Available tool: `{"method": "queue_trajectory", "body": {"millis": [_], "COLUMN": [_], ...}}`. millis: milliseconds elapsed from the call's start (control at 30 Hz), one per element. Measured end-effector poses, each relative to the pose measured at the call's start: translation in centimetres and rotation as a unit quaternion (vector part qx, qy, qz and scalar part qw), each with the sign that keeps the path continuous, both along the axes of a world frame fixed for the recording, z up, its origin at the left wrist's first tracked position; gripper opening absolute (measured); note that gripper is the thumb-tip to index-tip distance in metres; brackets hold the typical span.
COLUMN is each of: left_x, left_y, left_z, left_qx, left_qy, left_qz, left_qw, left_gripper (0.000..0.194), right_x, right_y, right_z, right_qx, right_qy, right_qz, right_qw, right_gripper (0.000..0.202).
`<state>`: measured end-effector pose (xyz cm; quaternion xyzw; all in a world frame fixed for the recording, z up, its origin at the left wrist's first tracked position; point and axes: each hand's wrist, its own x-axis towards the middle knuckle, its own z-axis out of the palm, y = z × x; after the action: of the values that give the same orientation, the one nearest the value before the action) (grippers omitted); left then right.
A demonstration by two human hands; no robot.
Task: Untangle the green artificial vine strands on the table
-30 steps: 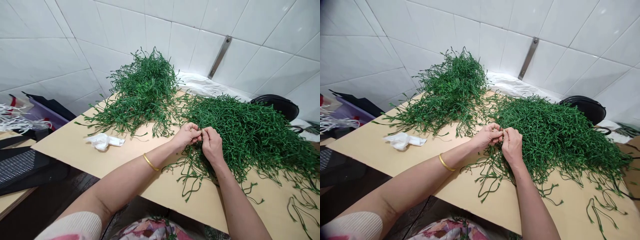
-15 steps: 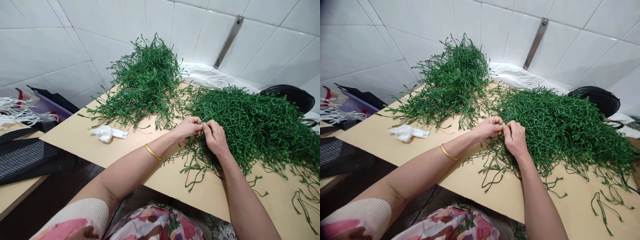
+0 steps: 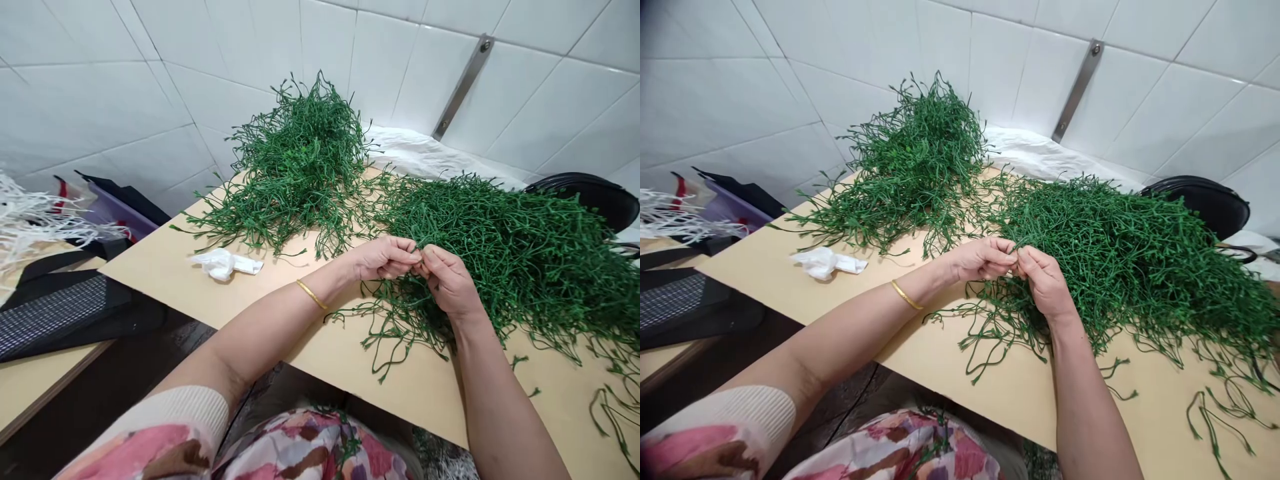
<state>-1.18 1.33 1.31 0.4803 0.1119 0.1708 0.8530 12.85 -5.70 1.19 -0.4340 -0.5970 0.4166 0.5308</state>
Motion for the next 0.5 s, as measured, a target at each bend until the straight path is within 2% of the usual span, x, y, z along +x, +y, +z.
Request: {"method": "queue_trajectory", "body": {"millis": [100,333,433,500], "left_x": [0.08,-0.01,0.12,0.21], "left_y": [-0.24,-0.64,-0.61,-0.5], "left_z": [-0.19,-0.36,-0.52,-0.64], "left_qx": [-0.006,-0.018,-0.016,-0.004], "left_qy": [-0.015,-0.025,-0.026,-0.021], "left_qz": [-0.016,-0.023,-0.017,0.014], "left_qw": [1.0,0.999,0.999,1.0], "left_gripper": [0.027,0.025,0.026,0.027], "right_x": [-0.08,0.13,0.12,0.12], "right_y": [-0.23,-0.69,-0.42,0.01], "right_z": [0.23,0.55,0.35,0.1], "right_qx": [-0.027,-0.069,-0.061,-0.036], "right_qy": [0.048,0.064,0.06,0.027], "right_qz": [0.026,0.038,0.036,0.016], "right_qw": [0.998,0.995,0.996,0.999], "right_gripper": [0.037,0.032,0.035,0.036]}}
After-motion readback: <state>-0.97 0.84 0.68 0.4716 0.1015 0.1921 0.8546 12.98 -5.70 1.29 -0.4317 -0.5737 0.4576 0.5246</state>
